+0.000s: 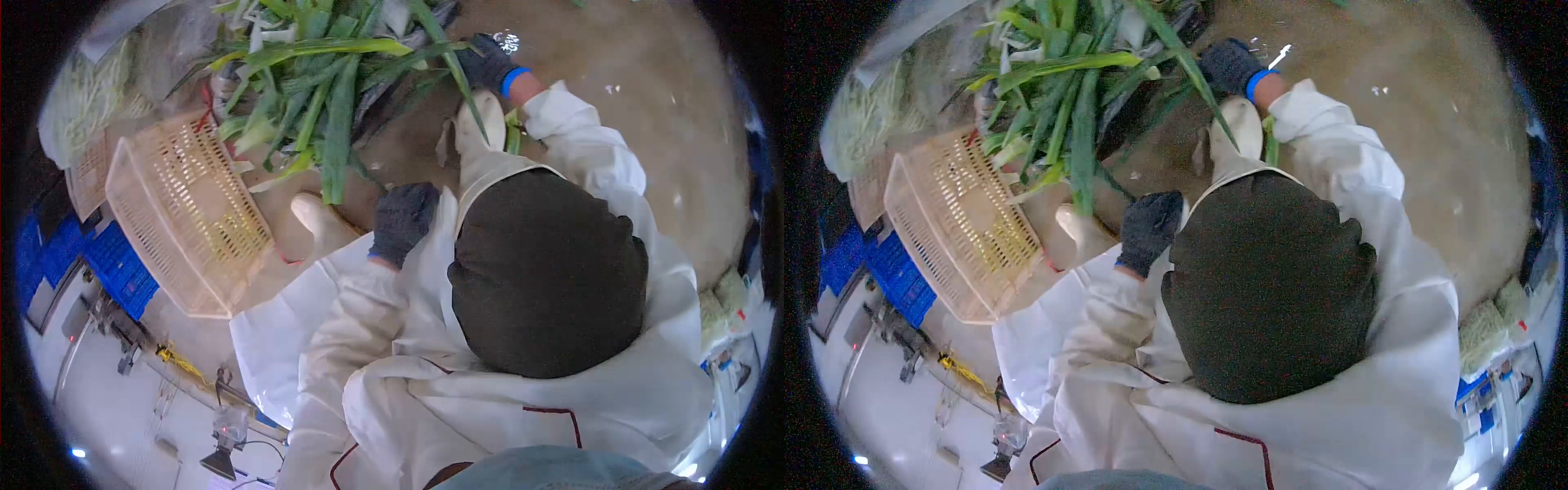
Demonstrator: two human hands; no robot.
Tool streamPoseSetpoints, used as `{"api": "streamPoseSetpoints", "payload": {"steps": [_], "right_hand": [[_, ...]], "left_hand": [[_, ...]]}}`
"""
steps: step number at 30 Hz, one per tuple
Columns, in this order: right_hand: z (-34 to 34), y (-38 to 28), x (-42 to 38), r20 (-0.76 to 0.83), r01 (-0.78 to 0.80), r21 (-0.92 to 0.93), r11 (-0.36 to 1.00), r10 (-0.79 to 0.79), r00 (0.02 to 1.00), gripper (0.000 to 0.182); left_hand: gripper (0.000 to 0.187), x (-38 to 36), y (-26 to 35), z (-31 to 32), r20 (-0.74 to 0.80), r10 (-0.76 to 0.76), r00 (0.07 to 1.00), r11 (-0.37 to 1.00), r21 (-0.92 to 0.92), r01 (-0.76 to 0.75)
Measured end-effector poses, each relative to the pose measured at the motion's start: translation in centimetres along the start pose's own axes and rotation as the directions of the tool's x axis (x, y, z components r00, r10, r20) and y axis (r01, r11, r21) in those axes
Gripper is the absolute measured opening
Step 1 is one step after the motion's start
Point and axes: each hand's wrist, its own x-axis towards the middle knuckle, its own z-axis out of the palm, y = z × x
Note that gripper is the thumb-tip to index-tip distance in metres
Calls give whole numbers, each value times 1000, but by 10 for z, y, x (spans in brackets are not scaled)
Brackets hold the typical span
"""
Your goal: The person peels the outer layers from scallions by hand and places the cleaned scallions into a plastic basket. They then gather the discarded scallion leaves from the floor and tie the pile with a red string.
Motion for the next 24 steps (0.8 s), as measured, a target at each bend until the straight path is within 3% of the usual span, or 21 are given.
{"api": "streamPoseSetpoints", "payload": {"steps": [1, 2, 3, 5, 6, 7, 9, 10, 13, 14, 16, 17, 19, 20, 21, 24], "right_hand": [[-27, 3, -11, 34, -12, 139, 990, 8, 999, 23], [-30, 9, -27, 116, -65, 154, 986, 47, 992, 24], [-32, 18, -47, 199, -120, 163, 979, 87, 976, 25], [-31, 20, -89, 290, -258, 175, 950, 201, 936, 26], [-29, 13, -105, 435, -360, 107, 927, 282, 855, 30], [-25, 3, -118, 563, -444, 30, 896, 352, 748, 34], [-12, -39, -142, 444, -561, -66, 826, 527, 724, 41], [1, -54, -147, 373, -620, -102, 778, 607, 701, 44], [58, -57, -144, 190, -714, 21, 699, 699, 690, 50], [58, -52, -139, 233, -730, 0, 684, 709, 665, 49], [51, -38, -131, 320, -761, -43, 648, 730, 604, 48], [27, -26, -121, 370, -803, 119, 584, 724, 582, 44], [24, 16, -116, 330, -825, 243, 510, 756, 565, 47], [35, 45, -117, 335, -801, 396, 448, 742, 581, 50], [43, 66, -117, 335, -756, 538, 373, 729, 597, 53], [4, 80, -91, 348, -721, 407, 560, 635, 690, 58]], "left_hand": [[16, -5, -14, 26, 37, -48, 998, 998, 41, 47], [17, -8, -23, 50, 70, -93, 993, 993, 82, 87], [22, -10, -35, 61, 147, -272, 951, 962, 23, 272], [36, -16, -71, 92, -22, -406, 914, 914, 7, 406], [44, -17, -80, 106, -103, -480, 871, 876, -7, 482], [52, -8, -76, 108, -114, -406, 907, 909, 55, 413], [70, 29, -61, 92, -129, -240, 962, 946, 192, 262], [72, 49, -53, 86, -63, -186, 980, 952, 235, 196], [64, 104, -44, 95, -1, -78, 997, 892, 447, 70], [59, 118, -42, 101, 2, -50, 999, 850, 526, 42], [52, 137, -37, 113, 22, -108, 994, 904, 418, 89], [49, 145, -35, 118, 30, -138, 990, 925, 362, 118], [45, 145, -48, 142, 129, -154, 980, 899, 430, 84], [43, 142, -57, 153, 179, -166, 970, 884, 463, 66], [41, 143, -63, 156, 110, -189, 976, 932, 332, 144], [33, 143, -97, 163, -32, -231, 972, 973, 20, 231]]}}
